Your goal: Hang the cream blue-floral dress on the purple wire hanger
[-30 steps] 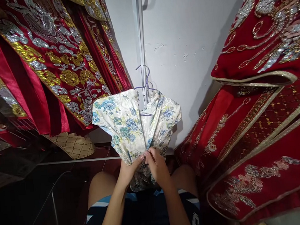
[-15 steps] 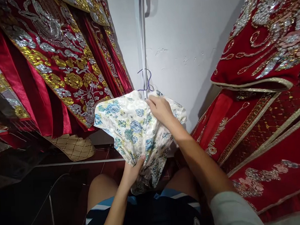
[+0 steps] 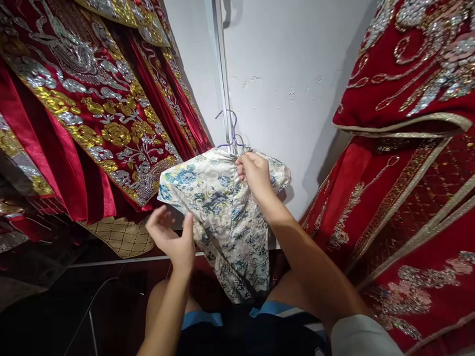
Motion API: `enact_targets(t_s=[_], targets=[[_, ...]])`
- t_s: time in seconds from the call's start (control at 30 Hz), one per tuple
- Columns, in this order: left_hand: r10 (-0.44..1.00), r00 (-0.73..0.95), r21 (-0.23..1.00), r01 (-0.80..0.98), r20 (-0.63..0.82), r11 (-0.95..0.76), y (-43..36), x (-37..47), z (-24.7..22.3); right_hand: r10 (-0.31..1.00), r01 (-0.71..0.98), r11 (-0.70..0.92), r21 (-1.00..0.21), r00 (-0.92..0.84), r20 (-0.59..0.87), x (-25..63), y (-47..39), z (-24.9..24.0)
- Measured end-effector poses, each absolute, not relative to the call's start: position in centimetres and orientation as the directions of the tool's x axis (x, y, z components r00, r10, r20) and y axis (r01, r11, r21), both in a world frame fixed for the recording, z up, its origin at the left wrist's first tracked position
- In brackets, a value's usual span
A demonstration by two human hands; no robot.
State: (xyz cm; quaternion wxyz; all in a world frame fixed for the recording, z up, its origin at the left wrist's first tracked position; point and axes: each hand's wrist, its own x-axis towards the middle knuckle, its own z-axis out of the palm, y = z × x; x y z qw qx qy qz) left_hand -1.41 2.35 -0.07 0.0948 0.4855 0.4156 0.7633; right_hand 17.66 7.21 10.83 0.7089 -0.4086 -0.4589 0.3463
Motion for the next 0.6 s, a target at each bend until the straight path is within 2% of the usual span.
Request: enact_targets(t_s=[0.03, 0.1, 0.17, 0.3, 0.37, 0.43, 0.53, 0.6], targets=[[0.477, -0.43, 0.623, 0.319, 0.767, -0.714, 3.0, -1.2, 2.1, 0.874, -0.146, 0.425, -0.893, 0.321, 0.364, 17.5, 6.9, 10.7], [0.441, -0.076, 0.44, 0.333, 0.894, -0.834, 4.4, -0.5, 6.3, 0.876, -0.164, 0.445, -0.88, 0.282, 0.391, 17.2, 6.3, 10.4], [0.448, 0.159, 0.395, 0.281, 0.88, -0.875, 6.0, 0.8, 9.6, 0.864, -0.162, 0.478, -0.863, 0.26, 0.43, 17.1, 5.7, 10.4], [0.476, 0.397, 0.361, 0.331, 0.785, -0.872, 8.3, 3.4, 12.6, 0.855, -0.165, 0.5, -0.85, 0.253, 0.454, 17.4, 5.4, 10.2], [0.476, 0.403, 0.339, 0.365, 0.782, -0.867, 8.5, 4.3, 12.8, 0.85, -0.125, 0.491, -0.862, 0.285, 0.442, 17.6, 6.0, 9.3], [0.471, 0.315, 0.358, 0.354, 0.824, -0.864, 8.4, 4.5, 12.7, 0.833, -0.039, 0.48, -0.877, 0.334, 0.441, 17.7, 6.7, 7.5], [0.521, 0.066, 0.49, 0.257, 0.851, -0.833, 9.5, 2.4, 12.3, 0.841, 0.061, 0.41, -0.91, 0.36, 0.404, 17.7, 7.0, 3.8], [0.608, -0.116, 0.619, 0.138, 0.786, -0.774, 11.5, -0.6, 11.4, 0.873, 0.041, 0.337, -0.941, 0.361, 0.328, 17.7, 6.4, 1.6]])
